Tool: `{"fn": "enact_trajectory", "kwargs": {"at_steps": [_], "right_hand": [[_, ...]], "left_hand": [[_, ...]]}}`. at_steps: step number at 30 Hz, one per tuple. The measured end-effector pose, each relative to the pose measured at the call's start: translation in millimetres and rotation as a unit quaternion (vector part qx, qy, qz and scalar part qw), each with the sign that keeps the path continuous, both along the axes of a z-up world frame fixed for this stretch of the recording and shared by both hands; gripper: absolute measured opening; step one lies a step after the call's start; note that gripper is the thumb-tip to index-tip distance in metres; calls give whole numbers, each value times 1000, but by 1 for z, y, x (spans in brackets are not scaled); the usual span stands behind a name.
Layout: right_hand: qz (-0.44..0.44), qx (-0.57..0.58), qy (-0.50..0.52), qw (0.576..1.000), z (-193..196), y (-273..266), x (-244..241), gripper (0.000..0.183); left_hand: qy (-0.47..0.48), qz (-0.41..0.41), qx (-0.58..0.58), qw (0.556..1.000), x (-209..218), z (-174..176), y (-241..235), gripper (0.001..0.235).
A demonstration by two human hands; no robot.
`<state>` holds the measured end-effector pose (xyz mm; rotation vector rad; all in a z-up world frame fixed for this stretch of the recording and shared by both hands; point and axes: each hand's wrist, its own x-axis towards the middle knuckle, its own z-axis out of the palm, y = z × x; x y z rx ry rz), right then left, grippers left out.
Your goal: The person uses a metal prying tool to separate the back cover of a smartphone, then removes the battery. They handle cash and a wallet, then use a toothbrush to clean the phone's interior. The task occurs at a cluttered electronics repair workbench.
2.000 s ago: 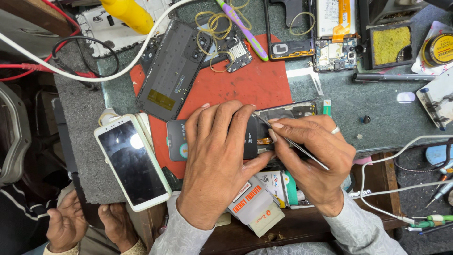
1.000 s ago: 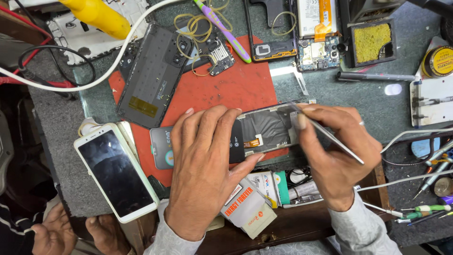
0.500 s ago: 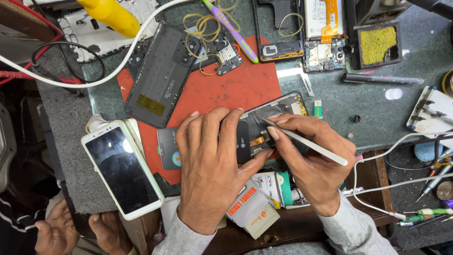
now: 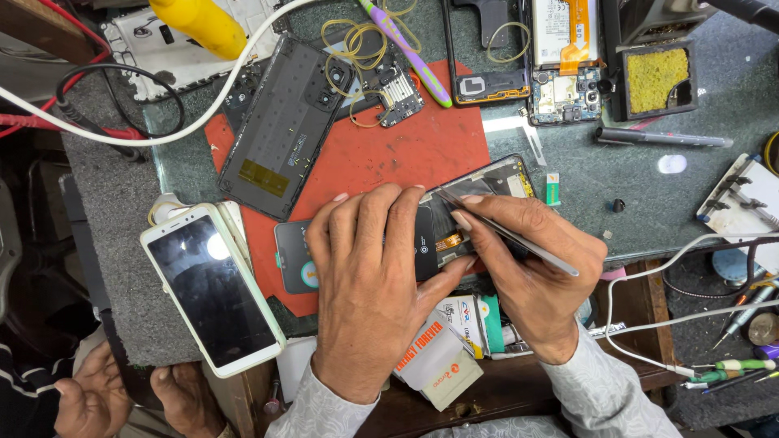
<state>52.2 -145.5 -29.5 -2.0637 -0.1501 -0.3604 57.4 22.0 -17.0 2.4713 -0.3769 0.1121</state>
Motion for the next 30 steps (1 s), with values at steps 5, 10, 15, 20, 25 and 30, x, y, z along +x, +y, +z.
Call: {"fn": "enact_trajectory", "kwargs": {"at_steps": [5,10,15,20,25,30], "right_hand": [[15,-10,4,1000,5,4,0,20],[-8,10,1,1000,0,-1,2,16],[-95,81,43,991,-2,-23,4,12],[-98,63,34,993,-2,-22,2,11],[-50,-33,1,998,-2,-12,0,13],[-118,65,27,991,1,-25,9,12]], "left_hand": [[12,-3,4,1000,1,2,0,78],[13,-4,1,1000,0,2,0,78],[11,0,9,1000,0,0,-2,77],[5,1,13,1000,0,2,-2,76],[7,0,12,1000,-1,3,-3,74],[4,4,14,1000,1,5,-2,75]]}}
